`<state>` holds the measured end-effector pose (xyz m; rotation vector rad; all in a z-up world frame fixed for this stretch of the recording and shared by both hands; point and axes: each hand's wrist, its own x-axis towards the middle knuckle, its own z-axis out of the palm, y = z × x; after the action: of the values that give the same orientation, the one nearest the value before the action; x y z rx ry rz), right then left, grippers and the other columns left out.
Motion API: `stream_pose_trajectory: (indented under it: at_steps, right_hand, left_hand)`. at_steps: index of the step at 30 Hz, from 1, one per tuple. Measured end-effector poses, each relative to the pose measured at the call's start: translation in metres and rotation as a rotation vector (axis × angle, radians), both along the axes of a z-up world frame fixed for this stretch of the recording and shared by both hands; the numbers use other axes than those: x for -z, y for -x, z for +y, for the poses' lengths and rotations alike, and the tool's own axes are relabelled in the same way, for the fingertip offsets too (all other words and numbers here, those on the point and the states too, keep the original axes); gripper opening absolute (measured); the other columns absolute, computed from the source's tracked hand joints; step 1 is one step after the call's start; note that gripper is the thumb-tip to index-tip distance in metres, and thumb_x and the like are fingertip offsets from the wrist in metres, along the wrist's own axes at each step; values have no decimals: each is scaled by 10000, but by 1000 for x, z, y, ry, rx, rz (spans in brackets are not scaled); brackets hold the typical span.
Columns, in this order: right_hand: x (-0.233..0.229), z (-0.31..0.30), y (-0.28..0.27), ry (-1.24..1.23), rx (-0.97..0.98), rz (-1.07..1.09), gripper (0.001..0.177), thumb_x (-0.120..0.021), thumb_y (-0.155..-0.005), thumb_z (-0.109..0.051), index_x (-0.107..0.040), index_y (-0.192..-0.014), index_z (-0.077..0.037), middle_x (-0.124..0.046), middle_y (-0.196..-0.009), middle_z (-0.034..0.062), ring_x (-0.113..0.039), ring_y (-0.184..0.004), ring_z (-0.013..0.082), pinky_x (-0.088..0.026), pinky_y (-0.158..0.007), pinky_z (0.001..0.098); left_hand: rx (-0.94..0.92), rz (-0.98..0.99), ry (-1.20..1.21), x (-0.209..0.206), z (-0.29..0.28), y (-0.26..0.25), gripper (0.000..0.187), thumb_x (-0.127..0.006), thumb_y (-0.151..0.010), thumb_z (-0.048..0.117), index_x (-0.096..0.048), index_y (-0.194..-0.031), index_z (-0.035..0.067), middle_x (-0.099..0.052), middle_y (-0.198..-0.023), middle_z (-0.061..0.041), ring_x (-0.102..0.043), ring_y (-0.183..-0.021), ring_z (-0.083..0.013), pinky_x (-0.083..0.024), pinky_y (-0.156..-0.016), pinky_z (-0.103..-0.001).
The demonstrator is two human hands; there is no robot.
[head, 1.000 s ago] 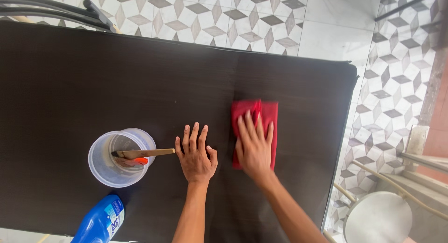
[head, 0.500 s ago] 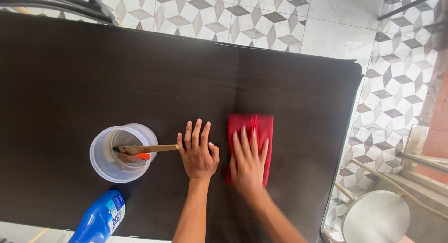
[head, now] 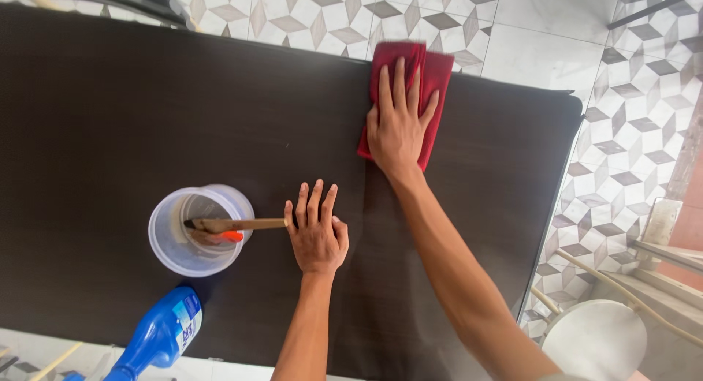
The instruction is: The person scrubs a dark tabletop with a small brush, then wipes the surface with a red cloth. They spray the table with a blue spray bottle and continue wiping the surface with the cloth.
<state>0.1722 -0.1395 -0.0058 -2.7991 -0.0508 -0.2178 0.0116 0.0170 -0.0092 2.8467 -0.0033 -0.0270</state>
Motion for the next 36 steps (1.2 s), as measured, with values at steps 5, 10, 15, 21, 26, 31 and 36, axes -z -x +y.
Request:
stream_pose_trajectory:
  at_steps: [5, 10, 15, 21, 26, 31, 36]
  right_hand:
    - [-9, 9, 46, -37, 2, 26, 630, -570, -991, -160, -416, -1586, -23, -317, -1666, 215, -231, -1560, 414, -100, -1229, 670]
    - [-40, 31, 225, -49, -50, 210, 689, -617, -865, -152, -434, -1517, -23, -369, -1601, 223, -293, -1506, 417, -118, -1211, 667]
    - [-29, 30, 281, -39, -114, 329, 701, -641, -828, -205, -461, -1490, -62, -372, -1580, 171, -281, -1467, 399, -111, -1158, 685]
    - [-9, 19, 131, -4, 12, 115, 626, -605, -937, -196, -476, -1526, -29, -394, -1613, 209, -338, -1504, 402, -135, -1212, 664]
    - [6, 13, 2, -4, 42, -5, 624, -581, -1004, -172, -413, -1596, -73, -313, -1685, 154, -246, -1560, 405, -88, -1224, 684]
    - [-2, 24, 29, -2, 57, 2, 638, -597, -958, -144, -441, -1574, -90, -306, -1671, 167, -222, -1555, 424, -58, -1188, 728]
    - [-15, 45, 171, -50, 57, 90, 623, -602, -915, -116, -489, -1525, -62, -363, -1632, 211, -247, -1547, 425, -82, -1197, 727]
  left_hand:
    - [3, 12, 0, 0, 2, 5, 588, -520, -914, 171, -495, -1500, 205, -416, -1591, -16, -284, -1525, -249, -167, -1261, -551]
    - [-11, 27, 31, -1, -2, -2, 586, -516, -910, 163, -500, -1493, 215, -416, -1592, -10, -286, -1526, -250, -162, -1262, -551]
    - [-9, 28, 36, -2, -2, 1, 576, -508, -925, 168, -498, -1500, 208, -410, -1596, -14, -287, -1526, -257, -166, -1263, -558]
    - [-5, 35, 8, -1, 0, 3, 598, -513, -926, 145, -485, -1519, 221, -416, -1610, 3, -293, -1539, -238, -171, -1279, -540]
    - [1, 51, 8, -1, 0, 0, 603, -531, -911, 174, -476, -1511, 215, -396, -1604, -15, -279, -1529, -256, -150, -1257, -550]
    - [17, 80, 28, -2, 5, 2, 618, -534, -904, 180, -464, -1518, 201, -376, -1607, -32, -256, -1529, -265, -126, -1243, -565]
    - [8, 73, 85, -2, 6, 4, 606, -513, -923, 145, -462, -1522, 219, -375, -1624, -14, -244, -1549, -254, -121, -1253, -562]
